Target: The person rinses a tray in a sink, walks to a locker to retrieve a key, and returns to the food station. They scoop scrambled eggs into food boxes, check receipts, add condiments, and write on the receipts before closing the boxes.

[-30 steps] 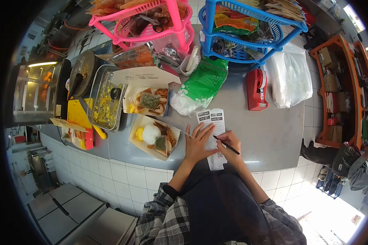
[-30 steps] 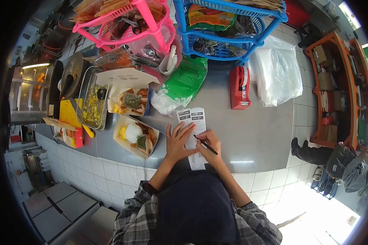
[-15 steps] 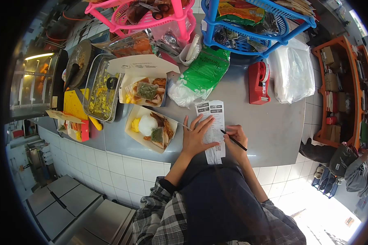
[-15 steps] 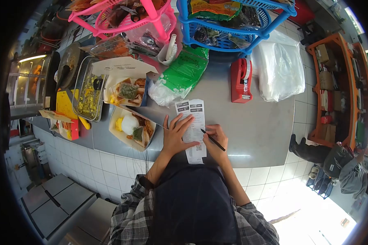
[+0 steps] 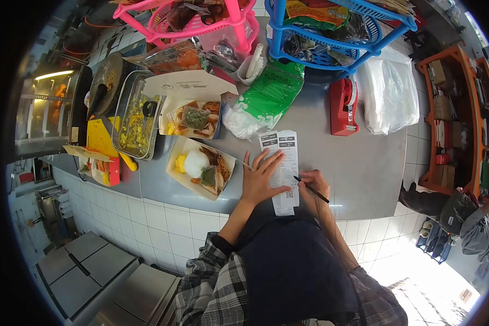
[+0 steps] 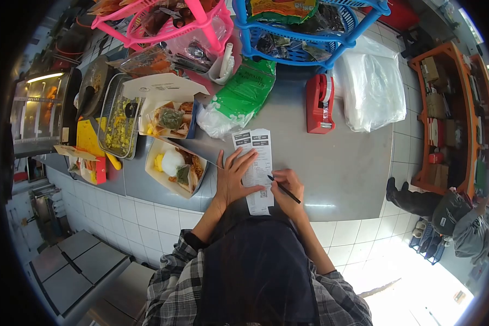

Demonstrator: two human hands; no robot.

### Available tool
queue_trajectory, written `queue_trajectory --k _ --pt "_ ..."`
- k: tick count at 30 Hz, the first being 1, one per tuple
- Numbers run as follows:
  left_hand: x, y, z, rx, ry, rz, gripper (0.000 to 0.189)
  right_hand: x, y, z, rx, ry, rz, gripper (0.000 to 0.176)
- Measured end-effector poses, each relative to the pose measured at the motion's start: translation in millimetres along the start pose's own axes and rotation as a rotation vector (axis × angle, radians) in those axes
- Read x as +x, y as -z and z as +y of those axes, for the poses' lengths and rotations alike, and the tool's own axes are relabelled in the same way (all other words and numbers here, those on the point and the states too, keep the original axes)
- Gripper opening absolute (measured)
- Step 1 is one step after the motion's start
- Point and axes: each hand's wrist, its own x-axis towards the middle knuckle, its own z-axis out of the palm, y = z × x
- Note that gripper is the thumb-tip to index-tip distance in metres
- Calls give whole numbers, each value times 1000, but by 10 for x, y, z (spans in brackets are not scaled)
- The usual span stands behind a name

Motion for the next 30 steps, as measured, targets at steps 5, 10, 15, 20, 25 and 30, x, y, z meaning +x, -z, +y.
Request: queue_trajectory --k 5,10,15,20,25,30 --pt "-15 19 -15 3 -22 -38 97 -37 10 65 31 -9 -43 22" --pt "-41 77 -68 -33 -37 -148 121 -10 -49 30 275 0 -156 28" --pt "-131 48 -85 -1 43 -114 135 188 -78 174 343 -18 -59 24" --pt "-229 19 -59 59 135 -76 135 399 161 136 219 145 108 21" --pt "-205 66 -6 52 173 -68 135 275 -215 115 285 126 -91 21" --pt "-205 91 -6 60 208 -134 134 317 -424 134 149 97 -185 20"
